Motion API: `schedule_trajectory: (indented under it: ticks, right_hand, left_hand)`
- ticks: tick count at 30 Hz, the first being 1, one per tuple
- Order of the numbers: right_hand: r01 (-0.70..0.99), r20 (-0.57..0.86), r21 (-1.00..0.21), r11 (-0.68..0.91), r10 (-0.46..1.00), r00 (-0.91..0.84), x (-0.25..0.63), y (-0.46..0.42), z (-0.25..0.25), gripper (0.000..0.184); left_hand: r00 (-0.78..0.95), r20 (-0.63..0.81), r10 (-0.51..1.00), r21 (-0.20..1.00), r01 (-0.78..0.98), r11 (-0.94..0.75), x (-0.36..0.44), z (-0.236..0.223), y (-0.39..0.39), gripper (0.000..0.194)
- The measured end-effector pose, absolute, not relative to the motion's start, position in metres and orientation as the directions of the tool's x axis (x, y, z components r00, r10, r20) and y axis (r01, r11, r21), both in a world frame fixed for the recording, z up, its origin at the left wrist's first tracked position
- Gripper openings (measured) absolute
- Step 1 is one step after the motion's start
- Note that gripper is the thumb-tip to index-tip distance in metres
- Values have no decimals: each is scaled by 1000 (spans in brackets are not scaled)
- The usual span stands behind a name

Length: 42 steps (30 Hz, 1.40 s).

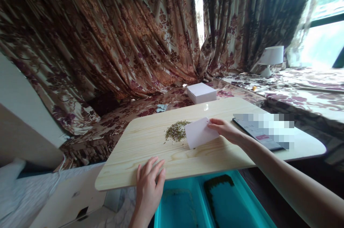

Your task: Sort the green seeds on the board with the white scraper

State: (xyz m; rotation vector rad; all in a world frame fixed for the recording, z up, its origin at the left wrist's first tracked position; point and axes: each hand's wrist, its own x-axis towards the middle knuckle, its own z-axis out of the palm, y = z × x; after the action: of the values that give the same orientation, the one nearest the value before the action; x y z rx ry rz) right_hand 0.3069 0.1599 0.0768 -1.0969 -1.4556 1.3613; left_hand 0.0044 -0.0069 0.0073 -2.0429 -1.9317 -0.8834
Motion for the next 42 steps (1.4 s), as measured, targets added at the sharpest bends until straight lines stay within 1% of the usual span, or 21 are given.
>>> schedule_trajectory:
  ticks: [8, 21, 27, 33, 38, 40, 42]
  right_hand:
    - [63, -18, -998, 3, 947, -320, 312, 153, 82, 23]
    - [100, -83, -994, -52, 937, -339, 328, 146, 83, 24]
    - [129, -113, -989, -69, 919, -377, 335, 135, 87, 28]
    - [192, -148, -979, -69, 889, -434, 342, 125, 91, 34]
    - [222, -170, -973, -67, 859, -484, 352, 120, 91, 34]
    - [194, -150, -979, -67, 880, -451, 352, 120, 92, 35]
    - [136, -99, -989, -53, 931, -352, 349, 121, 92, 38]
  left_hand:
    - [-25, 545, 838, 252, 958, -136, 5, 8, -7, 30]
    - [-28, 520, 854, 263, 956, -129, 4, 7, -7, 31]
    - [-28, 520, 854, 263, 956, -130, 2, 5, -4, 30]
    - [-27, 521, 853, 269, 954, -134, 4, 4, -5, 31]
    - [-30, 513, 858, 274, 953, -130, 3, 5, -5, 31]
    - [-31, 509, 860, 277, 952, -130, 3, 6, -5, 31]
    - [-30, 508, 861, 277, 952, -130, 3, 6, -5, 31]
